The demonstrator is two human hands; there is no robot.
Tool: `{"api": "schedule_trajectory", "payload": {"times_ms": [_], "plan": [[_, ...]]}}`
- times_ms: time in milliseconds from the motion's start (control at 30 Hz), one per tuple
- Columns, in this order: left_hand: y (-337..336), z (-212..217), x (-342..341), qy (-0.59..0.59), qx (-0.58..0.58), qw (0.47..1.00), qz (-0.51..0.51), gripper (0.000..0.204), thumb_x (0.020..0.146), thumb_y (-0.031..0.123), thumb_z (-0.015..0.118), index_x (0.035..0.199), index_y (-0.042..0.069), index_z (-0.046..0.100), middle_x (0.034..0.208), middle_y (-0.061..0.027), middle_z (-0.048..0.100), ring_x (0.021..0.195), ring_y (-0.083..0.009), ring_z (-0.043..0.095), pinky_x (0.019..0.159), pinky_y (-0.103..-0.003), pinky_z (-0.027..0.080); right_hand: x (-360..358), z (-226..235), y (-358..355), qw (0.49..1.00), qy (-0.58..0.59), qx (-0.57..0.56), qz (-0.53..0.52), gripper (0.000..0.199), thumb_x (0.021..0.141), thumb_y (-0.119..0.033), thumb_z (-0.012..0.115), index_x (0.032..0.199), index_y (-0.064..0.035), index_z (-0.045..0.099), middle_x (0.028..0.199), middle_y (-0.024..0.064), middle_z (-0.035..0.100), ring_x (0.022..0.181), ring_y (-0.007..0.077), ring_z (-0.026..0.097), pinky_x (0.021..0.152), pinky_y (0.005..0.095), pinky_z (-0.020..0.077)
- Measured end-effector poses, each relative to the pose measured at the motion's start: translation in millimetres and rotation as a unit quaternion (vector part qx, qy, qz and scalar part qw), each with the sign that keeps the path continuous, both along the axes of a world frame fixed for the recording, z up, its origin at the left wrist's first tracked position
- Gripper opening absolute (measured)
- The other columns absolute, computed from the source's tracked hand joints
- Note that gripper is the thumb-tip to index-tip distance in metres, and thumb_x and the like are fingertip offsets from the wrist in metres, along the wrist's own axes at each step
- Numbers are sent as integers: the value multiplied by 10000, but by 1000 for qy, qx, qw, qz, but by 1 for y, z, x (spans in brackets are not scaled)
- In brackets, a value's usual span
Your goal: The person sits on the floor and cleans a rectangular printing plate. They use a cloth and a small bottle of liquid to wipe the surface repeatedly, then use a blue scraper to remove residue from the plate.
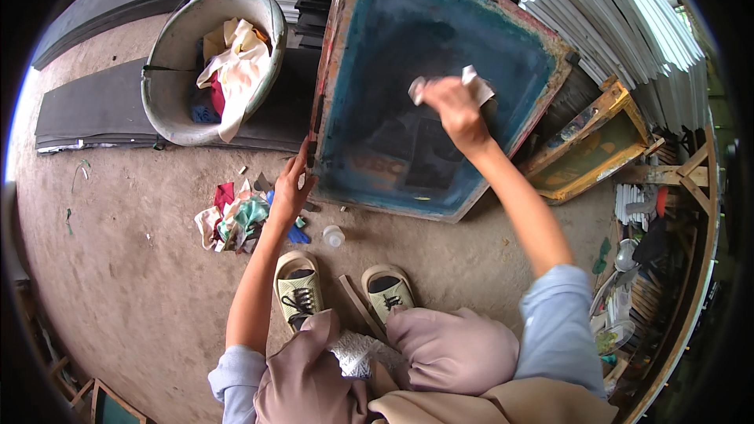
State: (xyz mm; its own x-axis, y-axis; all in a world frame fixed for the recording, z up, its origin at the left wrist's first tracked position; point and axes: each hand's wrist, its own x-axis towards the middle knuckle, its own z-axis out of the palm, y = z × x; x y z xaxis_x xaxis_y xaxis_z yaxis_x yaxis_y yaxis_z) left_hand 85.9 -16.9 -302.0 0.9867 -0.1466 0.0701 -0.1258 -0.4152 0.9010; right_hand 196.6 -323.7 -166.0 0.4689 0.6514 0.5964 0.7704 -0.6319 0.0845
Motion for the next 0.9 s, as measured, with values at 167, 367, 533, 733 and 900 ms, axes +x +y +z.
{"api": "schedule_trajectory", "payload": {"times_ms": [167,367,533,733,900], "plan": [[-1,-1,1,24,-10,1000,6,844,763,-72,632,1474,209,276,1179,-183,568,1006,-346,604,867,-400,494,16,21,-7,980,-99,84,-150,213,720,33,630,912,-50,664,859,53,641,850,214,609,755,322,509],[-1,-3,0,-1,-6,1000,0,846,764,-71,630,1477,208,272,1154,-188,572,949,-337,609,846,-400,495,16,37,-16,997,-30,15,-64,234,694,20,632,918,-44,664,881,55,635,896,236,601,795,330,512],[4,-4,1,8,6,1000,3,827,768,-56,629,1474,191,277,1134,-198,571,943,-344,608,828,-402,492,11,19,-20,992,0,-103,78,246,728,-10,620,963,-62,674,915,39,640,931,201,611,874,352,493],[0,-4,1,-8,3,1000,-2,811,772,-56,626,1470,172,281,1097,-191,570,939,-349,601,829,-391,490,4,4,-19,995,-2,-67,70,238,698,12,657,924,-63,657,893,49,632,891,225,611,818,341,499],[-1,1,-1,14,4,1000,-2,807,776,-53,629,1468,178,284,1108,-191,566,959,-361,593,845,-390,491,2,14,-4,995,-45,6,-90,224,719,-34,654,939,-74,666,885,25,631,876,194,611,818,337,490]]}}
